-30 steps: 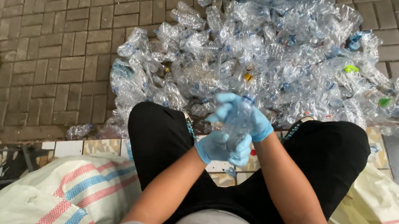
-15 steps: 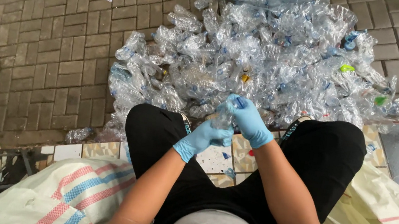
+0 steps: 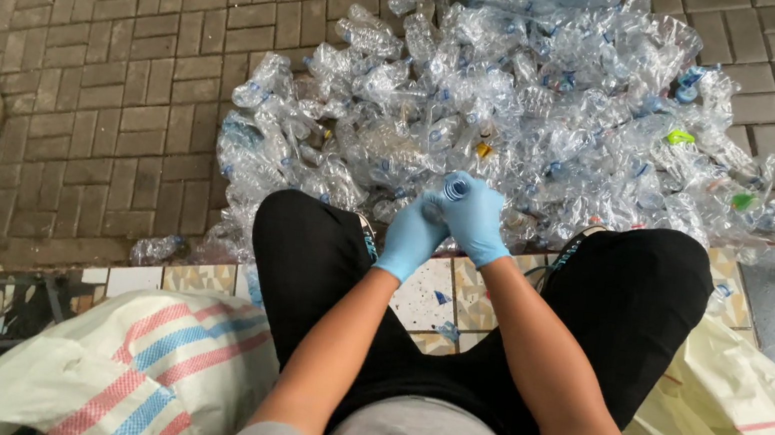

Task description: Sorting and bagging empty plastic bottles for recycling

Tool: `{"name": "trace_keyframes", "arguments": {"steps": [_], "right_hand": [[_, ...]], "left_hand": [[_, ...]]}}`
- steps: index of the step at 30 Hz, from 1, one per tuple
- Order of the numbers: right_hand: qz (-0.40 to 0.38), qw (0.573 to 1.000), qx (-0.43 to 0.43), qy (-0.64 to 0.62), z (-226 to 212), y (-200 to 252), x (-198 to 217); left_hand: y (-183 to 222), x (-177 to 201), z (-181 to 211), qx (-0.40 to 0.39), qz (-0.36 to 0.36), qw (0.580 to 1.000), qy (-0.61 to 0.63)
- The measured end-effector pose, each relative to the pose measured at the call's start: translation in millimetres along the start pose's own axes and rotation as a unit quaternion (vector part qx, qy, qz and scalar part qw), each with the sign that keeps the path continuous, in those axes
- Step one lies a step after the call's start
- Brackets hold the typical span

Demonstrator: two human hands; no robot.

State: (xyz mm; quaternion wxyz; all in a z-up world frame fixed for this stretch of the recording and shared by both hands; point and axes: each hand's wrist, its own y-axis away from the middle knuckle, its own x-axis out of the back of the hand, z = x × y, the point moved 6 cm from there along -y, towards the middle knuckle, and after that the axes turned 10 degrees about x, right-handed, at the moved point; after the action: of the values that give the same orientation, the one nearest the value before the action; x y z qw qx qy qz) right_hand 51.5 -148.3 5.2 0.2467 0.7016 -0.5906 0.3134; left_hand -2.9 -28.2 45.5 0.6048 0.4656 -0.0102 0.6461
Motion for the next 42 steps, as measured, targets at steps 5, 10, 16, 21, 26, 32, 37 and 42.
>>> {"name": "trace_keyframes", "arguments": {"steps": [5, 10, 16, 21, 26, 32, 37, 42], "right_hand": [[0.057, 0.997, -0.005, 0.046, 22.3, -13.9, -10.6], [-0.009, 0.979, 0.019, -0.202, 7.2, -13.7, 13.4], [-0.201, 0.685, 0.213, -0.667, -89.4, 35.0, 81.5], [-0.202, 0.52, 0.386, -0.735, -82.1, 33.6, 78.9], [-0.096, 0.674, 0.178, -0.71, -40.6, 23.6, 49.1], [-0.023, 0.851, 0.029, -0.523, -28.4, 19.7, 49.5], [-0.029, 0.884, 0.014, -0.466, -40.3, 21.5, 40.2], [-0.052, 0.93, 0.018, -0.363, -33.4, 19.8, 30.0]], "left_hand": [[-37.0, -25.0, -10.6, -0.031, 0.012, 0.999, 0.031], [-25.0, -20.3, -10.2, -0.109, -0.046, 0.987, 0.111], [63.6, -22.1, 9.8, -0.153, -0.427, 0.784, 0.425], [67.0, -83.6, -13.1, -0.171, -0.684, 0.522, 0.479], [40.2, -93.9, -19.9, -0.071, -0.591, 0.593, 0.543], [10.3, -66.2, -31.4, -0.04, -0.397, 0.794, 0.459], [-27.4, -77.4, -54.9, -0.074, -0.263, 0.885, 0.377], [-48.2, -83.4, -69.9, -0.056, -0.205, 0.893, 0.397]]}}
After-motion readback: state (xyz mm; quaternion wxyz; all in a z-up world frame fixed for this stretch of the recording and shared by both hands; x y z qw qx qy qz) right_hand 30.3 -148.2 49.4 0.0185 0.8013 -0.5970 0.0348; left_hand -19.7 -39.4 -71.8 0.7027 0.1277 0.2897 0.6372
